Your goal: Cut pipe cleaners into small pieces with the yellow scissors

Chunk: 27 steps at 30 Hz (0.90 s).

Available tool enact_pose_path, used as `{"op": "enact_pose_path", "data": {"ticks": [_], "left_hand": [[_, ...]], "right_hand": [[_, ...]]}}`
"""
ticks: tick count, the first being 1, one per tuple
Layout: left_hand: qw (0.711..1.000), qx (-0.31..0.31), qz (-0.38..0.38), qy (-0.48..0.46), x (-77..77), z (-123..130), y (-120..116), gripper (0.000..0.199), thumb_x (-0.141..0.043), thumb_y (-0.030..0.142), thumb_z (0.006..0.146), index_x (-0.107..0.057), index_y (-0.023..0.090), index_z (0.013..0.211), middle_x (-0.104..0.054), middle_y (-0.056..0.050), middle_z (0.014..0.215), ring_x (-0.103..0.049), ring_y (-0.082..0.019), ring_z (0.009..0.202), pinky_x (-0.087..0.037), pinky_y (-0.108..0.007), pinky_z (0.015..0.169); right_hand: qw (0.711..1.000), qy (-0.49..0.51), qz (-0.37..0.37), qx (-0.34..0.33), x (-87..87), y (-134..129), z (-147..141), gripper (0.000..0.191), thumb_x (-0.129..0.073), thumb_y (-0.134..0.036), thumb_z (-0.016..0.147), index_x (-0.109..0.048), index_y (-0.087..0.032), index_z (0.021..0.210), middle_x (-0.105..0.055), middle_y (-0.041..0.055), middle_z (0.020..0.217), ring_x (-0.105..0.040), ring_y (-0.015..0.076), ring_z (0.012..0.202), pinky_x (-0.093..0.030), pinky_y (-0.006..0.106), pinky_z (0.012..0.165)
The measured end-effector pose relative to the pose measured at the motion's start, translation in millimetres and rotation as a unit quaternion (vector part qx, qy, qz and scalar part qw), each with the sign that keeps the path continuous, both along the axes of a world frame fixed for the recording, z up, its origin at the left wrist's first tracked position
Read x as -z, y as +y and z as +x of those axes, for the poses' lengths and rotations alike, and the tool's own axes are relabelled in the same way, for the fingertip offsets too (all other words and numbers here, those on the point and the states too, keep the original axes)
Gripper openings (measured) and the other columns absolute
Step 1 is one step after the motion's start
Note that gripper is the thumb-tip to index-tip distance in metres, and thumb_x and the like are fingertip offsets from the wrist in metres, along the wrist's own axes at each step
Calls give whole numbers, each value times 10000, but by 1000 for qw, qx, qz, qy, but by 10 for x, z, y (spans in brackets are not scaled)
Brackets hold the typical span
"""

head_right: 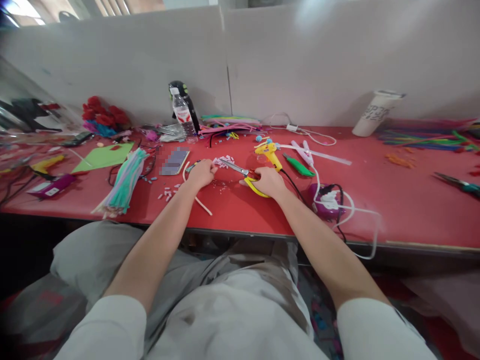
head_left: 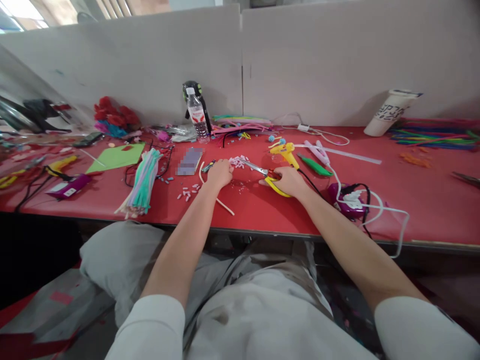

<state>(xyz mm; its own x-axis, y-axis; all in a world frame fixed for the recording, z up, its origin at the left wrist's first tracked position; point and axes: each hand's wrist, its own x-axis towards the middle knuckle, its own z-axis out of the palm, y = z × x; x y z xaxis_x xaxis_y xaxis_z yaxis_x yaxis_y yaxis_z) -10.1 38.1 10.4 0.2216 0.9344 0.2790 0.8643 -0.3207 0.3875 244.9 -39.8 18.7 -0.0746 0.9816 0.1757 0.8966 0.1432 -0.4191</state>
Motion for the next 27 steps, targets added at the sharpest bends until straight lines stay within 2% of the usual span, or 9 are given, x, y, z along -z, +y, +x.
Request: {"op": "enact_pose_path", "data": {"ticks": [4, 7, 10, 13, 17, 20, 24, 27], "left_hand": [[997, -11, 4, -81, 41, -140, -59, 43, -570, 224, 865, -553, 201, 833, -639, -103, 870, -599, -249, 862, -427, -369, 813], [994, -18, 16, -105, 34, -229, -107, 50, -551, 249, 885, -561, 200, 877, -648, -92, 870, -589, -225, 817, -432, -349, 772], [995, -4, 31, -92, 12, -222, -114, 87, -579, 275, 873, -586, 194, 905, -652, -92, 931, -590, -214, 850, -444, -344, 806], [999, 12, 27, -23, -3, -139, -86, 136, -623, 311, 846, -623, 189, 907, -636, -99, 980, -589, -232, 932, -440, -364, 880], [999, 19, 12, 41, -5, -58, -57, 107, -601, 282, 862, -642, 184, 842, -634, -98, 961, -585, -248, 962, -421, -386, 934], [999, 11, 21, 31, 9, -73, -65, 94, -583, 253, 878, -634, 180, 849, -642, -108, 992, -582, -256, 985, -411, -396, 949], [1000, 4, 19, -13, 34, -131, -86, 104, -524, 229, 912, -615, 182, 900, -651, -110, 985, -587, -250, 964, -434, -381, 888], [999, 10, 28, -20, 58, -150, -96, 111, -571, 280, 893, -624, 184, 911, -644, -110, 992, -577, -257, 984, -424, -393, 913]], "right_hand": [[1000, -8, -1, 8, 6, 9, 8, 581, -612, -774, 676, -518, -201, 640, -555, 29, 622, -425, 130, 554, -243, 295, 527], [1000, -12, -11, 6, 23, 17, 2, 587, -610, -781, 676, -525, -201, 644, -545, 27, 613, -424, 131, 558, -239, 297, 529], [1000, -12, -15, 4, 38, 19, -7, 594, -617, -788, 663, -532, -200, 639, -536, 22, 602, -430, 131, 555, -236, 296, 523], [1000, -11, -13, 4, 45, 19, -11, 599, -621, -790, 655, -534, -198, 630, -541, 21, 605, -444, 132, 560, -239, 291, 522], [1000, -14, -9, -9, 50, 23, -8, 590, -614, -782, 669, -546, -197, 635, -565, 21, 627, -448, 131, 562, -243, 288, 526], [999, -27, -4, -16, 56, 27, -4, 582, -599, -774, 689, -557, -195, 641, -574, 25, 636, -446, 133, 562, -249, 292, 532], [999, -30, -5, -16, 61, 29, -1, 565, -599, -759, 701, -584, -196, 664, -580, 28, 648, -452, 136, 572, -257, 294, 538], [999, -28, -9, -15, 60, 26, -2, 561, -606, -758, 694, -573, -199, 655, -580, 24, 643, -455, 134, 568, -257, 288, 531]]}}
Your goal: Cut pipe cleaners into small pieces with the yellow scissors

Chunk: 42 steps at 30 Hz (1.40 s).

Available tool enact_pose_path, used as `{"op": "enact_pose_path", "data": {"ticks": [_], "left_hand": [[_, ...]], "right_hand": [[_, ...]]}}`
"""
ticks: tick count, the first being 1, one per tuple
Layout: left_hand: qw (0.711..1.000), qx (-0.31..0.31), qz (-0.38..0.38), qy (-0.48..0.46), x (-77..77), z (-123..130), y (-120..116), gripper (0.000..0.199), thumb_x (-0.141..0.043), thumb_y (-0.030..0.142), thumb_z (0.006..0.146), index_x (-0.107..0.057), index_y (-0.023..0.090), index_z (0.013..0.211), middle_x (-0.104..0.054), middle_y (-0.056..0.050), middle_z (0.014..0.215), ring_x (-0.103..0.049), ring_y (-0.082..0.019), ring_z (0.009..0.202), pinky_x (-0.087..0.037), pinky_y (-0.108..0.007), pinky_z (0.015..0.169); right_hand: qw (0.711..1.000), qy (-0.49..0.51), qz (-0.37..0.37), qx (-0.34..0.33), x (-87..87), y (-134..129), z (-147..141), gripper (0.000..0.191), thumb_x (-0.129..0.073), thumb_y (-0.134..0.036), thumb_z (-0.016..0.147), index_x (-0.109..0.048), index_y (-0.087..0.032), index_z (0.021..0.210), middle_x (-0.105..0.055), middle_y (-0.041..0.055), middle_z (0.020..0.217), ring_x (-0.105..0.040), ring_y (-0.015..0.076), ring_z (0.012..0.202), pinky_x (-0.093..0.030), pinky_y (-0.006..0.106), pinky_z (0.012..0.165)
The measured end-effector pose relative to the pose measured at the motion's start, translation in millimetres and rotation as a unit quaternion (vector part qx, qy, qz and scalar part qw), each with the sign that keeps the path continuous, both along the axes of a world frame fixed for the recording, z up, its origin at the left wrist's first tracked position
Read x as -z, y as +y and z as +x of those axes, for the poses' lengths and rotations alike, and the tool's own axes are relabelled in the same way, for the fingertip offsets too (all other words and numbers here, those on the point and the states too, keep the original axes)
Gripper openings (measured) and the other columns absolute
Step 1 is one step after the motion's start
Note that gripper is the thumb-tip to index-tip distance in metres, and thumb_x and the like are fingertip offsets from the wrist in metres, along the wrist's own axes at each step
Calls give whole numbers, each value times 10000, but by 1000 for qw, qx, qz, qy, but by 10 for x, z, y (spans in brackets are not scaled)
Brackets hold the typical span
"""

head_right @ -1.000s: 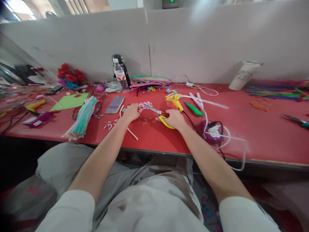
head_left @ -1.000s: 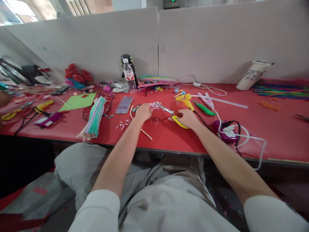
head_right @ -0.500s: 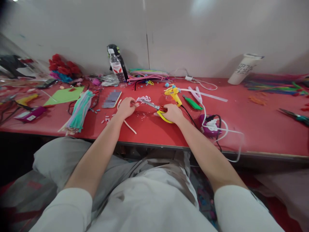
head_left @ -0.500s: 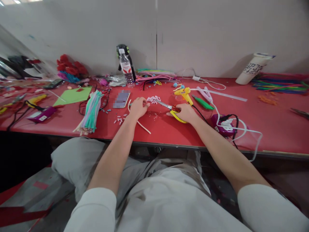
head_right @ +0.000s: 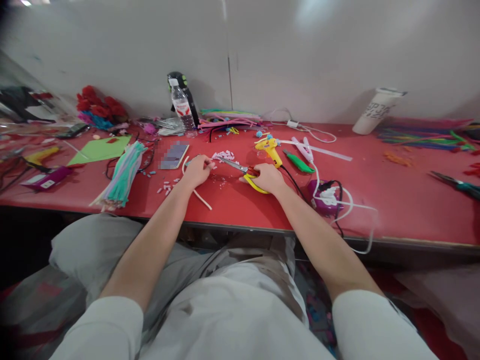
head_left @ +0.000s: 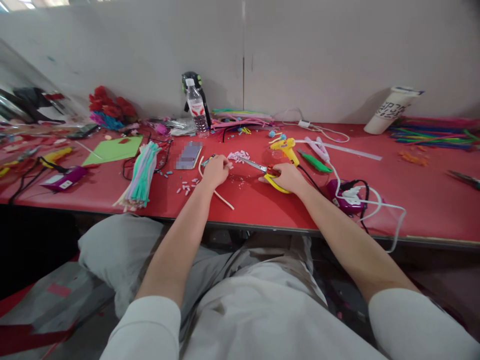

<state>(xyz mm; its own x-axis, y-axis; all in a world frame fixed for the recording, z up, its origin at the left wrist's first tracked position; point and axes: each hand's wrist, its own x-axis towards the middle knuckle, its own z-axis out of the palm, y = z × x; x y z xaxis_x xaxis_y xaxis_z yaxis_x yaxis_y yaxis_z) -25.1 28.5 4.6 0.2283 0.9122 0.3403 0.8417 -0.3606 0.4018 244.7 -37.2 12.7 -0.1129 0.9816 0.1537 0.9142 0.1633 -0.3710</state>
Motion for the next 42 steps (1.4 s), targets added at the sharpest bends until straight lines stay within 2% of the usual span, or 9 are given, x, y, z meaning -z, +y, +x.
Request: {"op": "enact_pose_path", "data": {"ticks": [4, 11, 14, 19, 23, 26, 29, 36, 42], "left_hand": [[1000, -1, -1, 12, 52, 12, 12, 164, -641, 341, 848, -658, 185, 894, -617, -114, 994, -554, -278, 1017, -376, -442, 988], [1000, 3, 6, -1, 66, 25, 27, 58, -630, 221, 847, -629, 175, 812, -620, -112, 972, -556, -269, 998, -389, -453, 974], [997, 28, 12, -77, 12, 15, -33, 40, -591, 182, 865, -598, 177, 826, -647, -87, 915, -592, -223, 908, -442, -394, 898], [970, 103, -20, -221, -23, -2, -156, 20, -602, 189, 848, -589, 191, 833, -666, -17, 771, -620, -157, 725, -491, -303, 733], [953, 123, -23, -276, -17, -11, -204, 72, -670, 225, 799, -614, 182, 811, -672, -18, 747, -633, -147, 708, -508, -287, 705], [944, 126, -19, -305, -19, -24, -220, 93, -679, 238, 795, -661, 171, 858, -706, -45, 810, -659, -153, 765, -524, -298, 751], [942, 124, -18, -313, -15, -38, -221, 130, -683, 263, 799, -694, 166, 885, -728, -64, 860, -671, -159, 799, -531, -309, 787], [944, 102, -69, -307, -51, -37, -240, 184, -636, 321, 836, -685, 144, 843, -712, -54, 764, -652, -145, 669, -534, -286, 687], [953, 95, -64, -282, -119, -29, -296, 256, -597, 378, 865, -683, 148, 791, -706, -54, 741, -639, -144, 653, -520, -277, 670]], "right_hand": [[1000, -9, 2, 6, -4, -9, -3, 567, -622, -759, 675, -550, -199, 624, -575, 27, 631, -461, 135, 570, -253, 283, 521], [1000, -15, -1, 6, -6, -12, 2, 549, -640, -745, 664, -556, -204, 623, -578, 21, 637, -465, 136, 570, -257, 282, 518], [1000, -16, -3, 4, -13, -17, 2, 544, -645, -740, 661, -558, -205, 620, -575, 19, 634, -455, 135, 568, -259, 283, 519], [1000, 3, -10, -9, -42, -57, 2, 539, -645, -737, 660, -550, -207, 640, -559, 9, 626, -434, 127, 557, -264, 277, 517], [1000, 6, -12, -17, -53, -67, 4, 534, -652, -729, 661, -537, -208, 646, -556, 7, 631, -439, 130, 574, -272, 276, 529], [1000, -7, -8, -22, -42, -55, 7, 529, -649, -724, 667, -539, -208, 644, -562, 11, 641, -445, 133, 581, -273, 279, 536], [1000, -14, -6, -24, -30, -45, 11, 532, -643, -728, 673, -531, -209, 640, -561, 10, 638, -438, 131, 574, -270, 279, 533], [999, -12, -4, -35, -36, -47, 14, 549, -643, -747, 660, -529, -210, 645, -566, 9, 638, -418, 124, 552, -275, 274, 522], [999, -8, 1, -37, -30, -54, 16, 558, -636, -748, 664, -502, -206, 636, -560, 8, 638, -419, 121, 556, -274, 270, 523]]}}
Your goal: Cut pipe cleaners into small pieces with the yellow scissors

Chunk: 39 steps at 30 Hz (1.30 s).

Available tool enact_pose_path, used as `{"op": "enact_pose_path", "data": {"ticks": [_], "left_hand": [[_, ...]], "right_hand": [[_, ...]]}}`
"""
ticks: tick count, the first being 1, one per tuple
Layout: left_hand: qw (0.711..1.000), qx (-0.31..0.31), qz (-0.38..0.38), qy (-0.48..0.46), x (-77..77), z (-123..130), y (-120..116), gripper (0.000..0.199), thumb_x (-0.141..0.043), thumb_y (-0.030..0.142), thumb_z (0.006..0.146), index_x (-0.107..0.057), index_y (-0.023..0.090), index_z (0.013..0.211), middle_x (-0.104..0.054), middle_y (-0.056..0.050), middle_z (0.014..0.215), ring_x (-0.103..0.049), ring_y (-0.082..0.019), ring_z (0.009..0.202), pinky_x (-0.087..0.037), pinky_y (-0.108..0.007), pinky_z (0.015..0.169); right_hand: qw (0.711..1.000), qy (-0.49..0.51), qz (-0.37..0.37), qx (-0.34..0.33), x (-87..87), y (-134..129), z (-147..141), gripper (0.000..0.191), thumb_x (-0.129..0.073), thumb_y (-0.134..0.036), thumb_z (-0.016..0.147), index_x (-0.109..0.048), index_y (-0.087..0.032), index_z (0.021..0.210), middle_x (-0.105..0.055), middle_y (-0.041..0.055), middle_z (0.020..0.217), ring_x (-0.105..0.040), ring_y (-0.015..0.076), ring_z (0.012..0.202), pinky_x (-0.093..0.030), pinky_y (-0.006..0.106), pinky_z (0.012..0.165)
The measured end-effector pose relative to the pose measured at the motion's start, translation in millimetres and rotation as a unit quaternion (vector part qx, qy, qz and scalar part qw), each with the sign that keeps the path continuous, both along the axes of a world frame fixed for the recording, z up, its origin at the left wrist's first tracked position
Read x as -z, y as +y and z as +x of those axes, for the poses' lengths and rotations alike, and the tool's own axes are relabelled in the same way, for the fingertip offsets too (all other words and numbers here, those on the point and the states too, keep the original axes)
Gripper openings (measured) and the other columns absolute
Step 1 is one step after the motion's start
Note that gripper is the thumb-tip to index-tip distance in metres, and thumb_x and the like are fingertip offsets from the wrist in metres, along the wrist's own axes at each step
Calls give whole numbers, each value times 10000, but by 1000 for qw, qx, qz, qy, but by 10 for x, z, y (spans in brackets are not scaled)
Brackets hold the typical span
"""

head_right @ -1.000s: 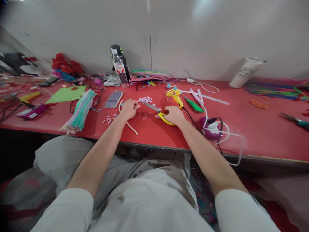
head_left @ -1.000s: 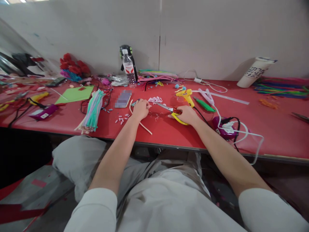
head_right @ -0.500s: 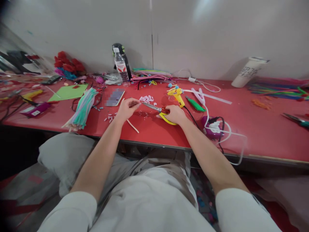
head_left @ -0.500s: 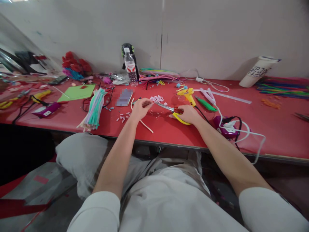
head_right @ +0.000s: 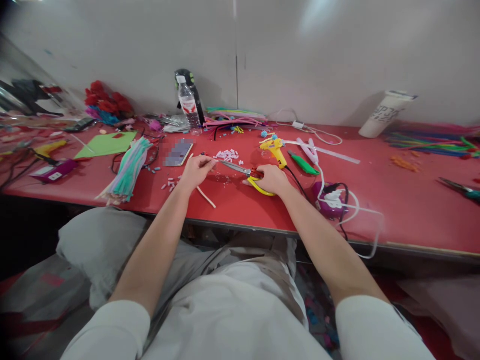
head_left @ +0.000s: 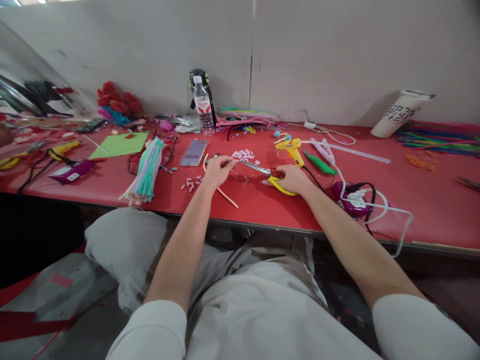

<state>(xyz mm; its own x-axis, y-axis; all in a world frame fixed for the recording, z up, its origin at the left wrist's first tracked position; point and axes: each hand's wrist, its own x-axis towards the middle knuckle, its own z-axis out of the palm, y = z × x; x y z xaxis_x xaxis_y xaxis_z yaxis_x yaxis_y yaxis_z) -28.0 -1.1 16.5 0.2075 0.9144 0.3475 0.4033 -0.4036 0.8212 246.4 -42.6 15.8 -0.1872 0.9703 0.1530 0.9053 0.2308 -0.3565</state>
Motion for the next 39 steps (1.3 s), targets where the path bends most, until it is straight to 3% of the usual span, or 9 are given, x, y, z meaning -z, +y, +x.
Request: {"op": "enact_pose_path", "data": {"ticks": [18, 39], "left_hand": [[1000, 2, 17, 18, 43, -11, -5, 266, -526, 391, 883, -598, 176, 745, -601, -9, 659, -571, -144, 656, -465, -275, 670], [999, 21, -26, 5, 125, -8, 51, 319, -497, 442, 910, -579, 178, 752, -636, -39, 699, -596, -158, 678, -490, -292, 678]], "right_hand": [[1000, -10, 8, -9, 30, 21, 5, 540, -639, -730, 673, -510, -209, 613, -541, 1, 599, -436, 125, 547, -274, 271, 522], [1000, -18, 18, -13, 33, 41, 8, 562, -611, -752, 685, -492, -211, 596, -525, 3, 588, -426, 129, 549, -261, 276, 525]]}}
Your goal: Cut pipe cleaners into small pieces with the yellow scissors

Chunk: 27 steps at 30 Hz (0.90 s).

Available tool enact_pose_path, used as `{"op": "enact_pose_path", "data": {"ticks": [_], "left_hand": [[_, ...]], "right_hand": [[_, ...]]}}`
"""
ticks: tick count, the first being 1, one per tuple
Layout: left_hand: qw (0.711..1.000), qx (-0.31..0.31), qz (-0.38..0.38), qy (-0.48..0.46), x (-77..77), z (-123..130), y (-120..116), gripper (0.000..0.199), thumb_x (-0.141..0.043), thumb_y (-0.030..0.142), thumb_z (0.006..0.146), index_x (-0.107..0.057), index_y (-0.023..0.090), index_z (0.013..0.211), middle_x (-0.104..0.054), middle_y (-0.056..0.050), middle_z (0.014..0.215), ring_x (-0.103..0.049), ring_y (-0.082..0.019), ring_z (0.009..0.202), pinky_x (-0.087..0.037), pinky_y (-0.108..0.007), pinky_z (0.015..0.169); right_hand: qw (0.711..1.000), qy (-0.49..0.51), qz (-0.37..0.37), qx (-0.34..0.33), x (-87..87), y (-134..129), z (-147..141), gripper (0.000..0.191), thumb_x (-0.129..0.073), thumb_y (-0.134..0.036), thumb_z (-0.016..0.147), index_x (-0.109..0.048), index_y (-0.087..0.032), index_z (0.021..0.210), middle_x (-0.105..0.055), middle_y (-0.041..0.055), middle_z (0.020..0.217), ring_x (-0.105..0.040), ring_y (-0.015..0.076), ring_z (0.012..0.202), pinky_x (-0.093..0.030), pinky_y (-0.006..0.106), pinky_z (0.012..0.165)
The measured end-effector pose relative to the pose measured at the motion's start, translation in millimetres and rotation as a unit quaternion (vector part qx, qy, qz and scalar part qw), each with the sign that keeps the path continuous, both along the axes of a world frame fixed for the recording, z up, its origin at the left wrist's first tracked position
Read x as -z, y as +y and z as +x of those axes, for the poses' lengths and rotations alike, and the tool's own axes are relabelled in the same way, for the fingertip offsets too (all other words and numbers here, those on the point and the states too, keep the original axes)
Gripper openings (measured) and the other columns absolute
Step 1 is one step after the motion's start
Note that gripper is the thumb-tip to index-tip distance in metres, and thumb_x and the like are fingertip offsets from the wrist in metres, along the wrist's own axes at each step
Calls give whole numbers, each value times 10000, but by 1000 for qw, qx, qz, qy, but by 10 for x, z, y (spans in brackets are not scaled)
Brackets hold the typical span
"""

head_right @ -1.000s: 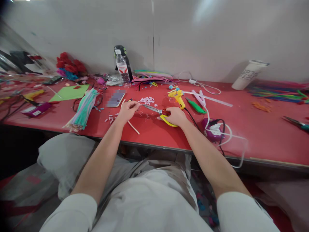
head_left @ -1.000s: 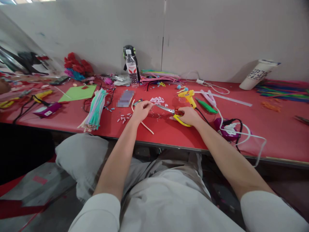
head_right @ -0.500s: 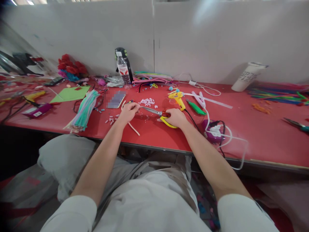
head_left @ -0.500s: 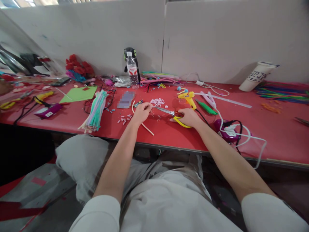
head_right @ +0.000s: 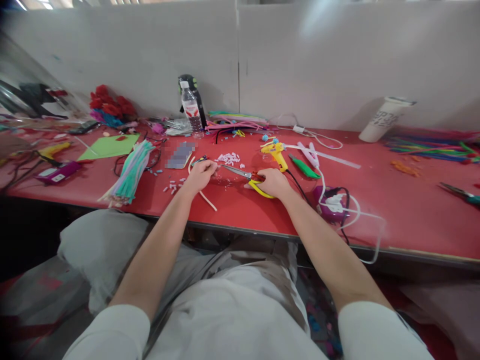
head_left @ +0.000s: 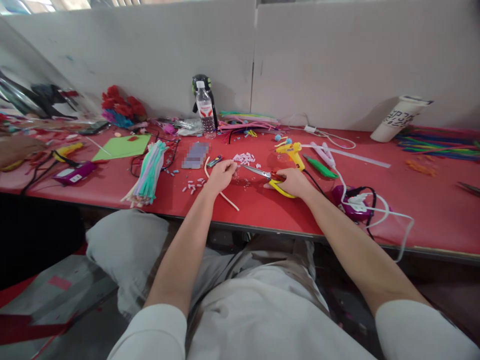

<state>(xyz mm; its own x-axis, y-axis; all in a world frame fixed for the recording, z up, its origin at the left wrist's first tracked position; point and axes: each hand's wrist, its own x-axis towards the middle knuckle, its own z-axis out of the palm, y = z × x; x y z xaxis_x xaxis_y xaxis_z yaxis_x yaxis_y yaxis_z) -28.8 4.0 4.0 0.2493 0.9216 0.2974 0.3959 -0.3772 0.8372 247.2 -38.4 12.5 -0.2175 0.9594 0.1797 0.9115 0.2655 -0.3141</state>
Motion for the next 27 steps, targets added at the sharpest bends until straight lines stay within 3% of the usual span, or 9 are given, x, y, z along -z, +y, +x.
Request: {"op": "enact_pose_path", "data": {"ticks": [11, 27], "left_hand": [[1000, -12, 4, -6, -17, 18, -9, 316, -430, 401, 946, -516, 187, 729, -557, -9, 661, -518, -133, 610, -420, -278, 607], [999, -5, 39, 7, -42, 24, -50, 298, -451, 376, 951, -525, 183, 736, -552, -16, 675, -516, -141, 641, -419, -279, 632]], "right_hand": [[999, 39, -4, -8, -10, -39, -27, 574, -603, -758, 692, -474, -205, 608, -496, -9, 582, -401, 120, 549, -264, 276, 525], [1000, 30, -2, -3, 10, -7, -25, 577, -624, -756, 670, -494, -200, 594, -512, -1, 583, -412, 119, 550, -267, 274, 525]]}}
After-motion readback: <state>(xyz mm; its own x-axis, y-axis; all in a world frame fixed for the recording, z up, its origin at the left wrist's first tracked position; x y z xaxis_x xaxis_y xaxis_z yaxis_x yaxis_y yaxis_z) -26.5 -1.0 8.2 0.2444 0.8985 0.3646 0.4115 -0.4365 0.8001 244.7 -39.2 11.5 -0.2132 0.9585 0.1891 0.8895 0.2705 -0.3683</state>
